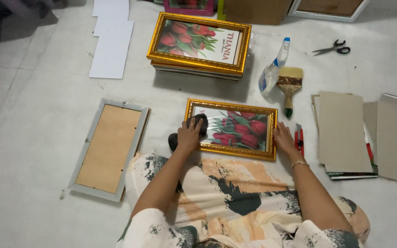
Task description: Cleaning the glass and applying a finish to a picture frame
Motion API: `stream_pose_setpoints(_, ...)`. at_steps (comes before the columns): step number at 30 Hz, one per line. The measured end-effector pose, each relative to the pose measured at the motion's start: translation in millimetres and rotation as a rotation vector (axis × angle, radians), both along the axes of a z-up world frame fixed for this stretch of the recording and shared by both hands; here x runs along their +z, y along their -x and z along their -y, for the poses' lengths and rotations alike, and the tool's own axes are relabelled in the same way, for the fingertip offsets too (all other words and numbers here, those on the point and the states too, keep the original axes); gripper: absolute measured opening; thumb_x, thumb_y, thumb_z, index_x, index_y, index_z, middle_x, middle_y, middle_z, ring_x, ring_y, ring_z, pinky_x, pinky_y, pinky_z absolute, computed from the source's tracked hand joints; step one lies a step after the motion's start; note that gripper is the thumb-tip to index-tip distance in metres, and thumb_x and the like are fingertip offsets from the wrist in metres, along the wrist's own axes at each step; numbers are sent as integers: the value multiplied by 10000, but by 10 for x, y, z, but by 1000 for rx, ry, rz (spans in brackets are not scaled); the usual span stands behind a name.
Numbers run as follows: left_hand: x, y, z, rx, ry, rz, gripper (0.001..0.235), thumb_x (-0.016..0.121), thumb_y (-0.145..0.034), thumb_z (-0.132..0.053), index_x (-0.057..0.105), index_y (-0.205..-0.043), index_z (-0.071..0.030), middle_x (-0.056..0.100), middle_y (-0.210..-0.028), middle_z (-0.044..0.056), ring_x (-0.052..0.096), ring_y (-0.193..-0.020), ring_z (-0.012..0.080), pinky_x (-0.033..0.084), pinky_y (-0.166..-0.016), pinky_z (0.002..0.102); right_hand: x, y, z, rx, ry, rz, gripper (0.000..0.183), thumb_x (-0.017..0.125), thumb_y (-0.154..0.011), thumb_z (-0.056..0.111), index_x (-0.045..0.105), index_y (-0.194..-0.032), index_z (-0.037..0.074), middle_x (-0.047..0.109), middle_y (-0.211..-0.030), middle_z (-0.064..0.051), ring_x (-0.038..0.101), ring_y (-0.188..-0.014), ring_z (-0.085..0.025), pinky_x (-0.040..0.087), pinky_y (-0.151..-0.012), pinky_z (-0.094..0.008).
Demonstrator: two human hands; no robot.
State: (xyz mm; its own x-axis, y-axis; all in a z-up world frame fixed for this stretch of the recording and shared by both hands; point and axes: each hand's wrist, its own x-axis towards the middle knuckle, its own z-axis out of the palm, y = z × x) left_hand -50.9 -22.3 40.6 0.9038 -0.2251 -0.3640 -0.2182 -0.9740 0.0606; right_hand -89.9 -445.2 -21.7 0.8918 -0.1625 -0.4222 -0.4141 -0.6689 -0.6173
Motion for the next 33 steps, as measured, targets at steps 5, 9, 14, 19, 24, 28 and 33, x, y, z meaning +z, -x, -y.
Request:
stream_pose_setpoints(5, -289, 429, -263, -88, -76, -97, 711, 490, -1042, -352, 152, -1662, -276, 216, -1678, 102, 301, -1387, 445, 452, -992, 465, 391, 437, -171, 90, -22, -2, 858, 281, -1009, 761, 135, -1667, 230, 74, -1722, -127, -29, -1569, -396, 9, -1263, -533)
stream_pose_setpoints(9, -119, 302, -260, -61, -8, -75, 707, 489, -1055, -365, 150, -1662, -243, 217, -1685, 134, 316, -1388, 454, 470, -1013, 484, 806, 759, -435, 34, -105, -26, 838, 296, -1022, 695, 131, -1661, 178, 82, -1716, -155, -21, -1564, -415, 20, -1258, -543)
stream_pose_setpoints(14, -311, -168, -111, 96, 85, 65, 732, 539, -1040, -372, 196, -1658, -179, 259, -1668, 172, 356, -1369, 453, 494, -1018, 490, 1079, 987, -685, 13, -48, -35, 806, 223, -1031, 683, 93, -1664, 200, 63, -1725, -102, -13, -1577, -367, -15, -1272, -499)
stream_pose_setpoints(19, -323, -535, 18, 180, 151, 105, 729, 516, -1064, -369, 153, -1664, -172, 227, -1677, 167, 337, -1370, 451, 463, -1041, 502, 947, 922, -676, 15, 31, -75, 761, 187, -1032, 637, 55, -1663, 233, 29, -1730, -53, -27, -1582, -325, -27, -1270, -492)
stream_pose_setpoints(24, -323, -856, 85, 213, 180, 121, 698, 488, -1075, -353, 151, -1663, -184, 210, -1673, 146, 333, -1361, 439, 452, -1063, 499, 713, 878, -645, 10, 140, -128, 734, 214, -1017, 586, 12, -1658, 291, -8, -1735, 15, -34, -1588, -269, -36, -1269, -472)
stream_pose_setpoints(28, -512, -1007, 101, 243, 149, 95, 717, 508, -1064, -416, 163, -1656, -202, 200, -1662, 115, 318, -1361, 425, 443, -1057, 504, 708, 931, -647, 10, 115, -128, 775, 232, -1003, 656, -30, -1653, 325, -57, -1730, 39, -86, -1581, -259, -72, -1250, -495)
stream_pose_setpoints(33, -392, -742, 39, 258, 186, 111, 704, 529, -1054, -406, 200, -1645, -209, 227, -1647, 119, 318, -1364, 434, 418, -1082, 531, 631, 880, -612, 11, 124, -103, 779, 232, -999, 677, -12, -1651, 326, -42, -1729, 54, -81, -1584, -229, -51, -1247, -494)
